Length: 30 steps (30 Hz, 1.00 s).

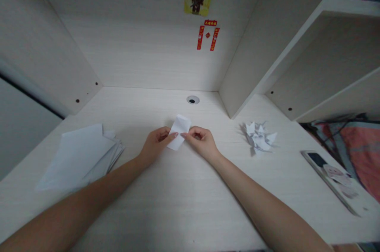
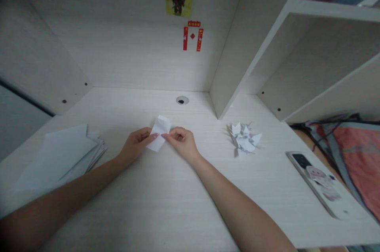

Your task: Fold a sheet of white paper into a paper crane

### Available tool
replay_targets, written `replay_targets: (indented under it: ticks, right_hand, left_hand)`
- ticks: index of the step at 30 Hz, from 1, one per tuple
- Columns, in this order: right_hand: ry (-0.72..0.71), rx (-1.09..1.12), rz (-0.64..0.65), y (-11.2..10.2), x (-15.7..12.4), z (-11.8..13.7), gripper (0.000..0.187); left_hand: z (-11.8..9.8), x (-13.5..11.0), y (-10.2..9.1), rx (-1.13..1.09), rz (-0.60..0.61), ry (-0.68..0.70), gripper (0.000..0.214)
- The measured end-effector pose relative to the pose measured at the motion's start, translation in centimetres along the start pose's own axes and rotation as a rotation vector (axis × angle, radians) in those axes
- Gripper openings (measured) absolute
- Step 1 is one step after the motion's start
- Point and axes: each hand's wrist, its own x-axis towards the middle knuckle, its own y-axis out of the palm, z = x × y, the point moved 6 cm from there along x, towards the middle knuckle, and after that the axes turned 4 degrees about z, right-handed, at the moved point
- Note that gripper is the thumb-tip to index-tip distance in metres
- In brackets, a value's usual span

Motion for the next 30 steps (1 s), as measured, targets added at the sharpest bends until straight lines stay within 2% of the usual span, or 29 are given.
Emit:
replay_targets:
  ticks: [5, 17, 30]
  right_hand:
    - [-0.020, -0.016, 0.037, 0.4, -0.2, -0.1, 0.028]
    - [0.061, 0.049, -0.012, -0.1, -0.2, -0.6, 0.025]
    - [0.096, 0.262, -0.201, -1.4, 0.0, -0.6, 0.016]
  left_hand:
    - [0.2, -0.1, 0.2, 0.081, 0.000, -0.047, 0.032]
    - [-0.2, -0.3, 0.6, 0.161, 0.034, -0.109, 0.036]
    - [-0.2, -0.2, 0.7, 0.340, 0.090, -0.082, 0.041]
